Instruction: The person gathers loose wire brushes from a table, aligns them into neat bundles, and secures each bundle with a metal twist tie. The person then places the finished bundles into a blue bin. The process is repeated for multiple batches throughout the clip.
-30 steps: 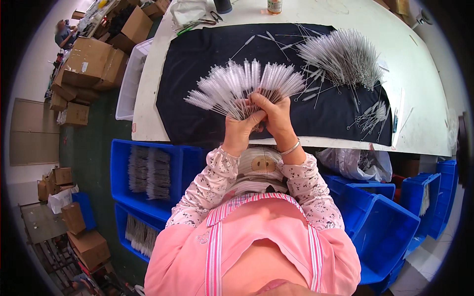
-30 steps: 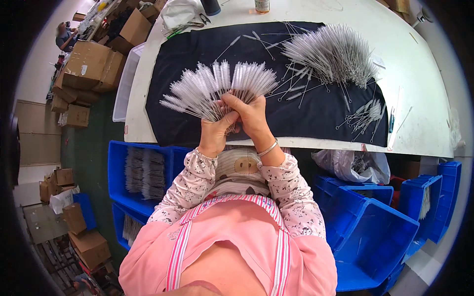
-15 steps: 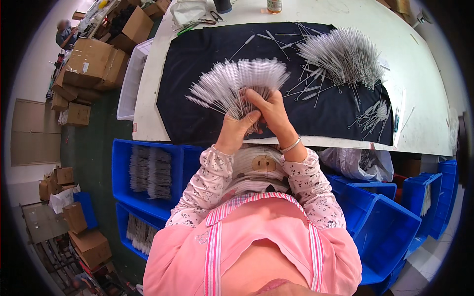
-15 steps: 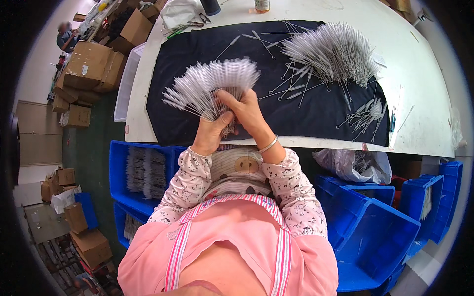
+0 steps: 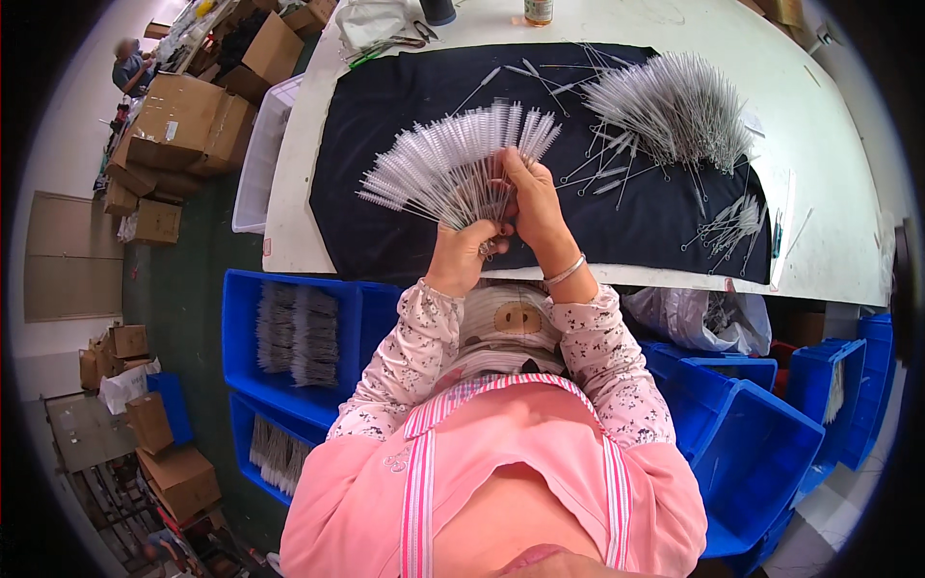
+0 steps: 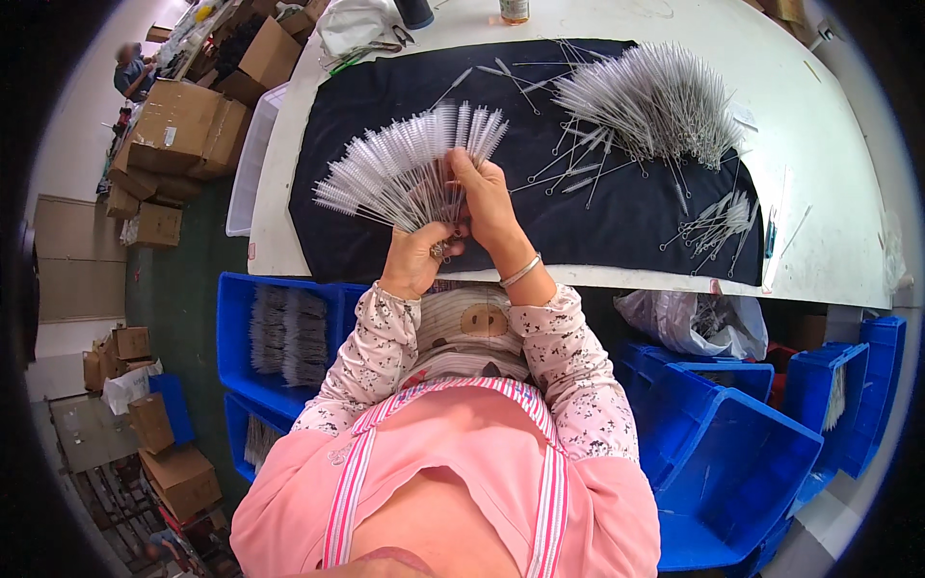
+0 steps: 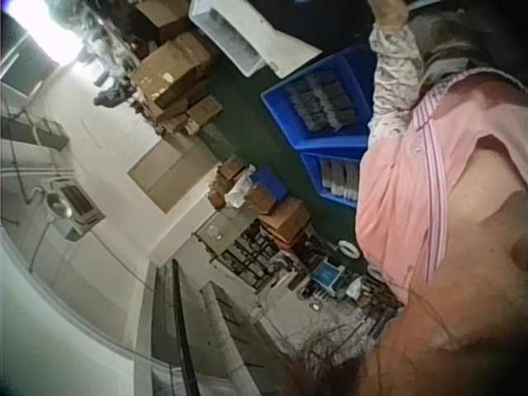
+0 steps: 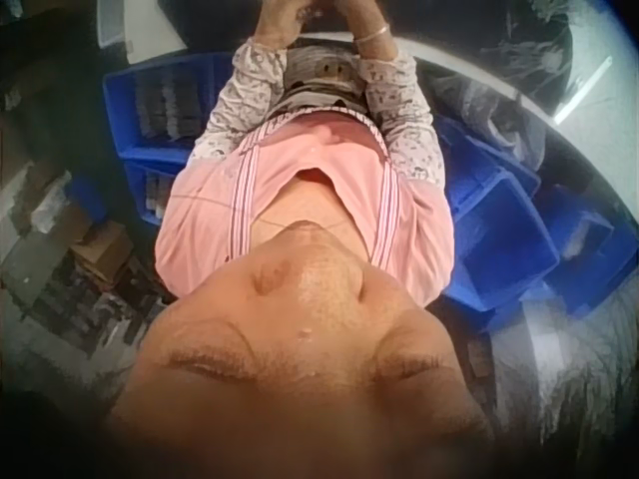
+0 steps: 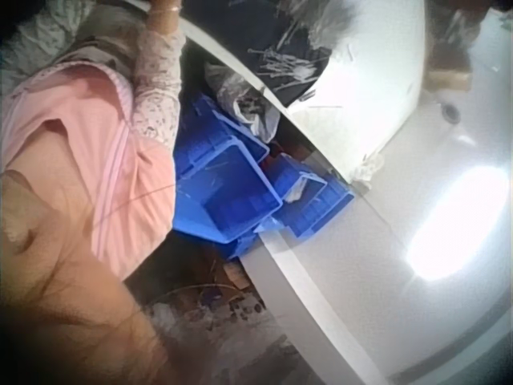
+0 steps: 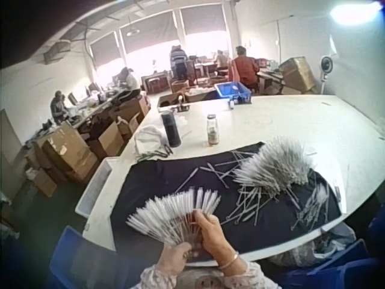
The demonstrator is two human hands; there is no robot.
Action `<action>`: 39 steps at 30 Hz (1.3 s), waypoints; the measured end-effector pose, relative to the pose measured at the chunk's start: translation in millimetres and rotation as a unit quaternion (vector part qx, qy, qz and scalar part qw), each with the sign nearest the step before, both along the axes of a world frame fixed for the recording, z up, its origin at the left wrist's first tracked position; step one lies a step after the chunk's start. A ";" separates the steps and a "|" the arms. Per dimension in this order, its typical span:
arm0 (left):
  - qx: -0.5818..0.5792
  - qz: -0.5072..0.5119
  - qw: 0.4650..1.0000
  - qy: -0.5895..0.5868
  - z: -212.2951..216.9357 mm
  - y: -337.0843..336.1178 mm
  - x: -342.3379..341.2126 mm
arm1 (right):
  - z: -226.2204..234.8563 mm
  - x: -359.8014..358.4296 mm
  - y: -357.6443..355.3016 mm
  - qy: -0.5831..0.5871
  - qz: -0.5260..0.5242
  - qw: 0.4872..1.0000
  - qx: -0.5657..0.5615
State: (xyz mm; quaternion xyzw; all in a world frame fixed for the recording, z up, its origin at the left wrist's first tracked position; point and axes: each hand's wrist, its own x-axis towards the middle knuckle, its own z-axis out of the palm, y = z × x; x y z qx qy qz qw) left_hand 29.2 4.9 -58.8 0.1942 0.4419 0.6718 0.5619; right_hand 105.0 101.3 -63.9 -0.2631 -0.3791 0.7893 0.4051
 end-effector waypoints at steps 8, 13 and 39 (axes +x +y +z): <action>-0.008 0.044 0.999 0.011 -6.5 -2.0 0.2 | -2.4 -4.8 -9.8 0.015 -0.056 0.998 -0.022; 0.008 0.093 0.996 0.007 -9.4 -2.7 -0.6 | -18.9 -8.6 -4.2 0.046 -0.070 0.995 0.046; 0.037 0.138 0.988 0.055 -2.4 0.2 6.5 | -23.4 -8.1 0.6 0.084 0.026 0.995 -0.038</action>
